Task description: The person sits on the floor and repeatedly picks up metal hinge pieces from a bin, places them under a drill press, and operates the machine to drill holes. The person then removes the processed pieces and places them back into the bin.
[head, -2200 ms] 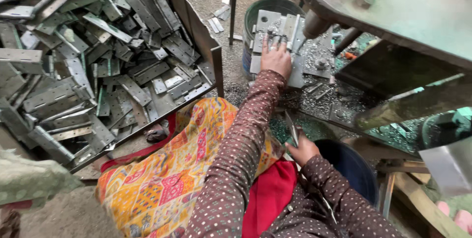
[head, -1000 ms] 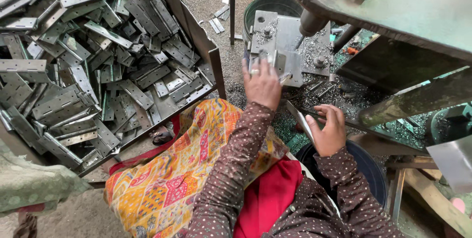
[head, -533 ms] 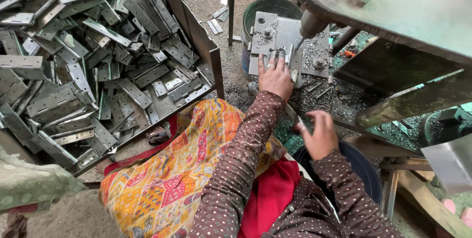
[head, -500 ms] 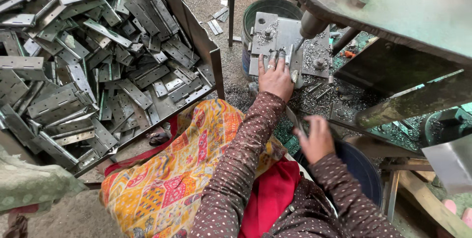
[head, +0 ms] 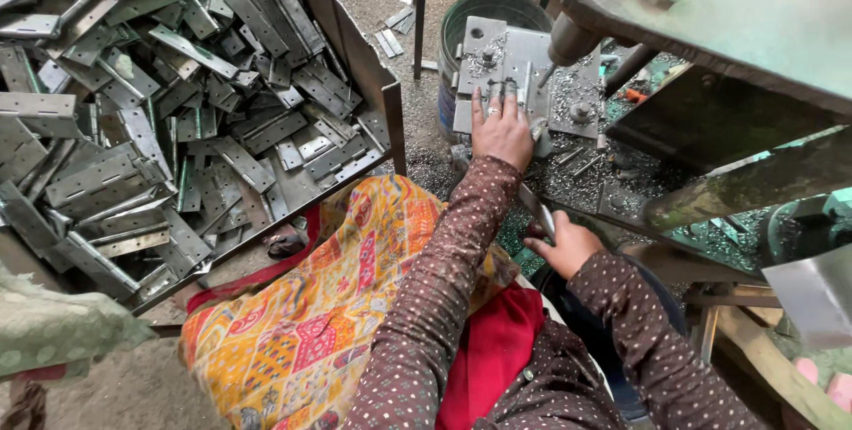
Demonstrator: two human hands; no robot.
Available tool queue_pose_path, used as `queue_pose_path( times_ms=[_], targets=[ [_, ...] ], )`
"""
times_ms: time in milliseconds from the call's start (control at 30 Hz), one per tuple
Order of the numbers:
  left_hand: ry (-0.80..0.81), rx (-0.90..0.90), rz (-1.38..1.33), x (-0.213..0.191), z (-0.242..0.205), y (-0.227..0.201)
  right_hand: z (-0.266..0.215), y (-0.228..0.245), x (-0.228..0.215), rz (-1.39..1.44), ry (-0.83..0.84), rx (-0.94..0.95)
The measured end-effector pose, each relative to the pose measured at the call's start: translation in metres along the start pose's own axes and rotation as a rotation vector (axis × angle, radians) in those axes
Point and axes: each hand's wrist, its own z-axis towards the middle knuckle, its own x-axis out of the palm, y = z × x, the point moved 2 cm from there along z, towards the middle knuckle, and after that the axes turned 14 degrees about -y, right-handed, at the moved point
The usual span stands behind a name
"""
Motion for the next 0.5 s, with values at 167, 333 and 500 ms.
queue_pose_path(
  times_ms=[167, 333, 500],
  targets=[
    [-0.135, -0.049, -0.027, -0.038, -0.023, -0.023, -0.008, -0.026, 0.053, 0.125, -0.048, 0.119],
    [0.075, 0.003, -1.111, -0.086, -0.116, -0.061, 0.001, -0.050, 0.094, 1.597, 0.192, 0.487],
    [-0.465, 0.289, -0.244, -0.134, -0.132, -0.056, 0.017, -0.024, 0.061, 0.662, 0.017, -0.081]
  ],
)
